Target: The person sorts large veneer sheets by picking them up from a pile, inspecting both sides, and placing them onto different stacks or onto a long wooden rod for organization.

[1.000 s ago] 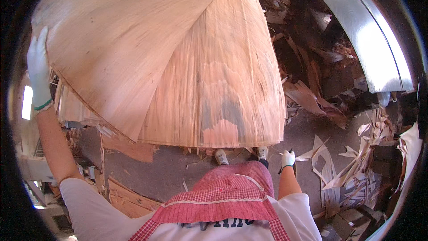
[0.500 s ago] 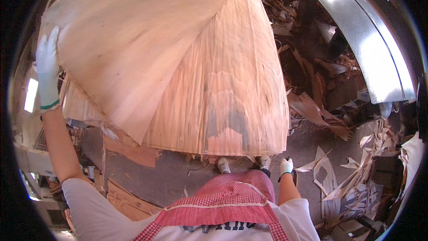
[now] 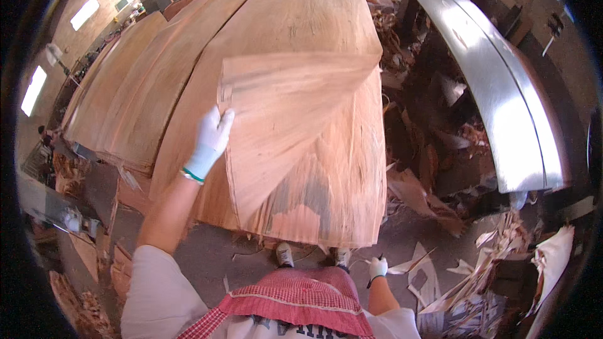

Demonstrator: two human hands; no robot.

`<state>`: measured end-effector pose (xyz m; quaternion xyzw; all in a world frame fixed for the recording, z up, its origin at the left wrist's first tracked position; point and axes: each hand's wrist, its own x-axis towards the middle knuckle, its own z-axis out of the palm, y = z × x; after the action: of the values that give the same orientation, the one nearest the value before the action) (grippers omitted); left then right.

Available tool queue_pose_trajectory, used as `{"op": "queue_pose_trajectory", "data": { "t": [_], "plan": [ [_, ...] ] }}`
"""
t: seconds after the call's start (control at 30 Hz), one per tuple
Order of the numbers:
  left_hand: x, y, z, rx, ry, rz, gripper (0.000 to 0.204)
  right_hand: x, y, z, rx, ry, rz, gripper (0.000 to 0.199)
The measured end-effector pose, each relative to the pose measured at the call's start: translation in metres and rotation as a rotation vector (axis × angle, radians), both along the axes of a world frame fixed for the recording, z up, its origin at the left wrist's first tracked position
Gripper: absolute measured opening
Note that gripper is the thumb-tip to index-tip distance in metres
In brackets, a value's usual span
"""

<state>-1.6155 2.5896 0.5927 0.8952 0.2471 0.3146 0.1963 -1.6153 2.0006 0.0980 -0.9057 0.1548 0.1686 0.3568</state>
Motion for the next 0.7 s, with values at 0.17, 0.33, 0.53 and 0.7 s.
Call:
{"op": "queue_pose_trajectory", "data": {
  "t": [0.17,0.33,0.53,0.7],
  "plan": [
    [-0.049,0.062,-0.113,-0.146,-0.238,0.201,0.031,0.0,0.018,0.091,-0.041,0.143,0.048,0.037],
    [-0.155,0.08,-0.192,-0.31,-0.317,0.553,0.033,0.004,0.035,0.095,-0.22,0.172,0.252,0.036],
    [-0.239,0.069,-0.305,-0.406,-0.205,0.788,0.04,0.022,0.094,0.114,-0.139,0.138,0.344,0.038],
    [-0.231,0.025,-0.318,-0.686,-0.012,1.072,0.04,0.034,0.137,0.13,-0.135,0.126,0.473,0.041]
  ]
}}
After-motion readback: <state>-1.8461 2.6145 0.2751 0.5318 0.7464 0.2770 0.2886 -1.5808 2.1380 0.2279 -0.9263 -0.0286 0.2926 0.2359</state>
